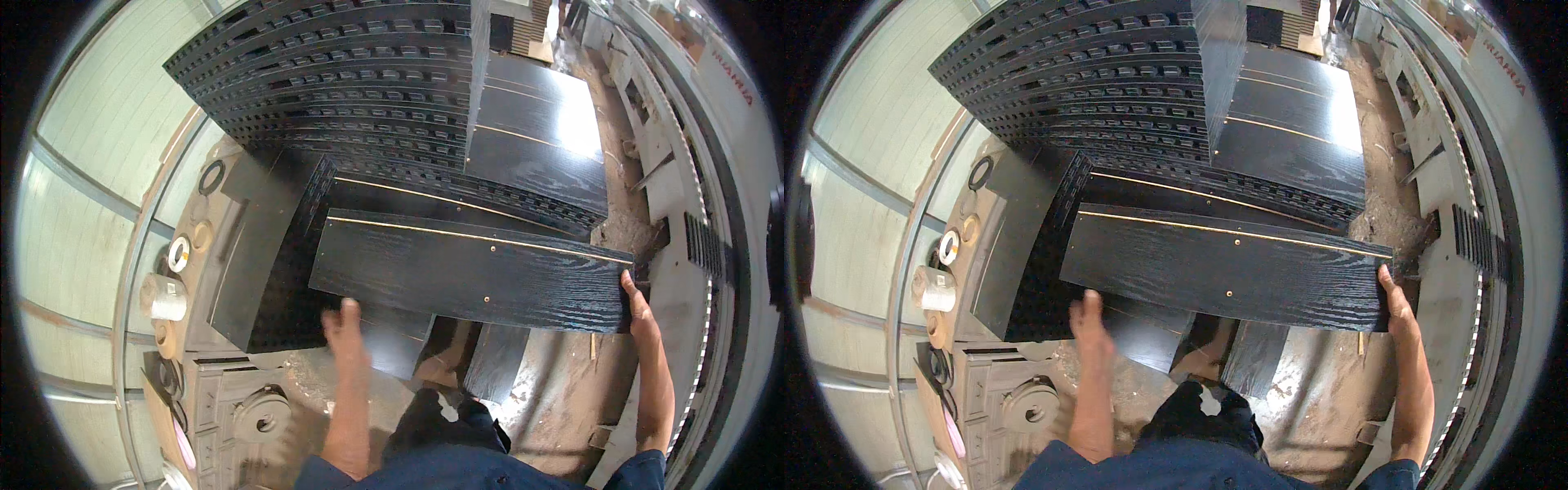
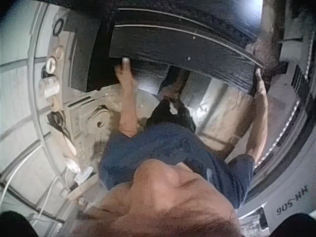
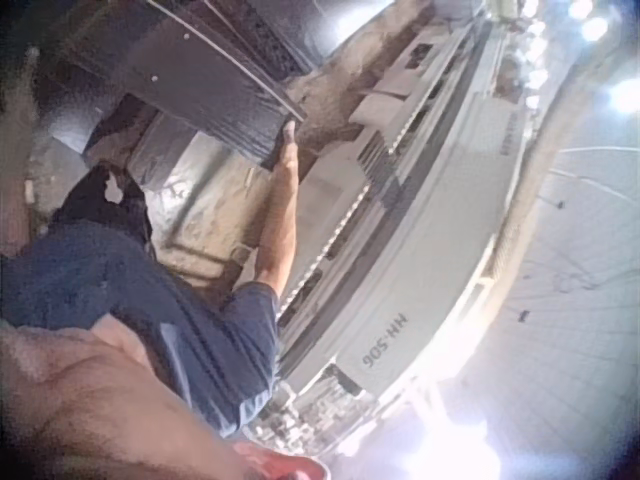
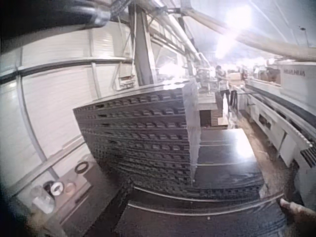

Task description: The person repeatedly picks up dark rectangular panels from a roller conveyor, inspects them, and stacks them on a nearby pile. The person handles the panels one at a time, turning them over and aligning them before placing them on the stack.

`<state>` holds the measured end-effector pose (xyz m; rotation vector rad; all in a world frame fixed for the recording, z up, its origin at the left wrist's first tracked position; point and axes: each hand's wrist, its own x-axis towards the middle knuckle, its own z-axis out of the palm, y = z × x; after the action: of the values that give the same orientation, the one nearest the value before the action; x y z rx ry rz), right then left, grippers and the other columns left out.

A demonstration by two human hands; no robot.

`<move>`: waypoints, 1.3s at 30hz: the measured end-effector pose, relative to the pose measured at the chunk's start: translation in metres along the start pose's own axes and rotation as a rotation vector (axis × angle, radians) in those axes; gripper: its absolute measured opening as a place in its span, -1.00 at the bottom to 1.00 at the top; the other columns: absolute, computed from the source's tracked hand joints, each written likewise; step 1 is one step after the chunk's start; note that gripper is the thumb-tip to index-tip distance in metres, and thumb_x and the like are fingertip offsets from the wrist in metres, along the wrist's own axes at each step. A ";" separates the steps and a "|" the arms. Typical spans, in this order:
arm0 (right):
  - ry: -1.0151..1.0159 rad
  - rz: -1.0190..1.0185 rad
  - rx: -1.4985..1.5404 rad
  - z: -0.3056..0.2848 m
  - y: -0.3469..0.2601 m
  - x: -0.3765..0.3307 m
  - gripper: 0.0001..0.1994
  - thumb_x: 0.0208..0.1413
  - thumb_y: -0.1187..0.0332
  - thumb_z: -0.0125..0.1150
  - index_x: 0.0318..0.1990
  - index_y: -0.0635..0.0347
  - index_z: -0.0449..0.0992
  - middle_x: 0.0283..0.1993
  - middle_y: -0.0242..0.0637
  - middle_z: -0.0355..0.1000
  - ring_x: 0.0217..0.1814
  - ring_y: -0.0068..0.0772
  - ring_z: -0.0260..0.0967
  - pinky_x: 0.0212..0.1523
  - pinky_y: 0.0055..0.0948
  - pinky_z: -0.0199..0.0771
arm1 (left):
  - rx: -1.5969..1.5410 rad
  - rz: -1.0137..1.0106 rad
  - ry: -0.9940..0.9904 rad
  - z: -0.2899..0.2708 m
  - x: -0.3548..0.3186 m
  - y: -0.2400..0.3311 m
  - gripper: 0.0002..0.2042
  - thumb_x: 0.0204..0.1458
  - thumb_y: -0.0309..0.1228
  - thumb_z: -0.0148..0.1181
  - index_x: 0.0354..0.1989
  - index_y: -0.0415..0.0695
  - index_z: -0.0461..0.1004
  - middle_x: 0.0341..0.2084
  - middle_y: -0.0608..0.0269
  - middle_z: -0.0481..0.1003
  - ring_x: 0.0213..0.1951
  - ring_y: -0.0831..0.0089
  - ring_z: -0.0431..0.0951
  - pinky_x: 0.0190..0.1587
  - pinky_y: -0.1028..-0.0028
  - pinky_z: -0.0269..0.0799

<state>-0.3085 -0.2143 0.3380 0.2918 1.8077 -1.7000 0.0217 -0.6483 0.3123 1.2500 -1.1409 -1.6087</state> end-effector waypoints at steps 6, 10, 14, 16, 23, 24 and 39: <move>-0.040 0.073 0.050 -0.002 0.002 0.010 -0.40 0.17 -0.15 0.19 0.12 0.18 0.51 0.09 -0.25 0.51 0.05 -0.30 0.47 0.14 -0.32 0.42 | -0.295 -0.437 -0.208 0.060 0.008 -0.011 -0.48 0.08 -0.26 0.35 0.13 -0.28 0.36 0.00 0.09 0.45 0.00 0.20 0.46 0.01 0.02 0.42; -0.064 0.068 0.100 0.015 0.002 0.016 -0.42 0.17 -0.12 0.22 0.13 0.17 0.50 0.10 -0.27 0.50 0.04 -0.30 0.46 0.14 -0.33 0.41 | -0.234 -0.426 -0.176 0.068 0.043 -0.017 -0.52 0.05 -0.21 0.37 0.09 -0.16 0.42 -0.07 0.13 0.50 -0.08 0.19 0.51 -0.11 0.09 0.46; -0.100 0.059 0.097 0.045 -0.009 0.031 -0.39 0.20 -0.13 0.17 0.18 0.19 0.46 0.11 -0.29 0.50 0.05 -0.33 0.46 0.13 -0.36 0.41 | -0.160 -0.418 -0.203 0.076 0.086 -0.009 -0.51 0.00 -0.13 0.41 0.03 -0.12 0.45 -0.08 0.13 0.49 -0.15 0.21 0.50 -0.12 0.12 0.46; -0.159 0.051 0.124 0.048 -0.006 0.048 -0.38 0.20 -0.14 0.16 0.20 0.19 0.44 0.12 -0.29 0.49 0.07 -0.33 0.44 0.16 -0.37 0.38 | -0.082 -0.437 -0.180 0.081 0.108 -0.006 -0.50 -0.01 -0.11 0.41 0.02 -0.10 0.45 -0.09 0.15 0.49 -0.17 0.22 0.49 -0.13 0.12 0.45; -0.063 -0.018 0.002 0.073 -0.016 0.059 -0.29 0.14 -0.21 0.20 0.24 0.19 0.41 0.22 -0.28 0.42 0.19 -0.33 0.37 0.24 -0.37 0.29 | -0.119 -0.472 -0.240 0.100 0.147 0.015 -0.38 -0.02 -0.09 0.42 0.19 -0.06 0.38 0.23 0.17 0.32 0.26 0.06 0.22 0.23 -0.14 0.15; -0.048 -0.023 -0.005 0.076 -0.017 0.061 -0.29 0.16 -0.21 0.17 0.24 0.20 0.40 0.21 -0.26 0.43 0.17 -0.31 0.38 0.22 -0.35 0.31 | -0.154 -0.475 -0.265 0.100 0.149 0.016 -0.38 -0.01 -0.11 0.41 0.20 -0.05 0.36 0.24 0.16 0.31 0.28 0.06 0.19 0.26 -0.16 0.06; -0.121 -0.121 -0.011 0.072 -0.017 0.079 -0.18 0.18 -0.33 -0.02 0.26 0.29 0.35 0.27 -0.22 0.37 0.25 -0.27 0.33 0.27 -0.33 0.27 | -0.243 -0.485 -0.190 0.101 0.170 0.002 -0.42 0.04 -0.06 0.33 0.20 -0.04 0.37 0.23 0.14 0.34 0.32 0.11 0.17 0.34 -0.21 -0.26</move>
<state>-0.3588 -0.3061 0.3089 0.0740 1.7755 -1.7502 -0.1121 -0.7900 0.2791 1.2941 -0.7487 -2.1915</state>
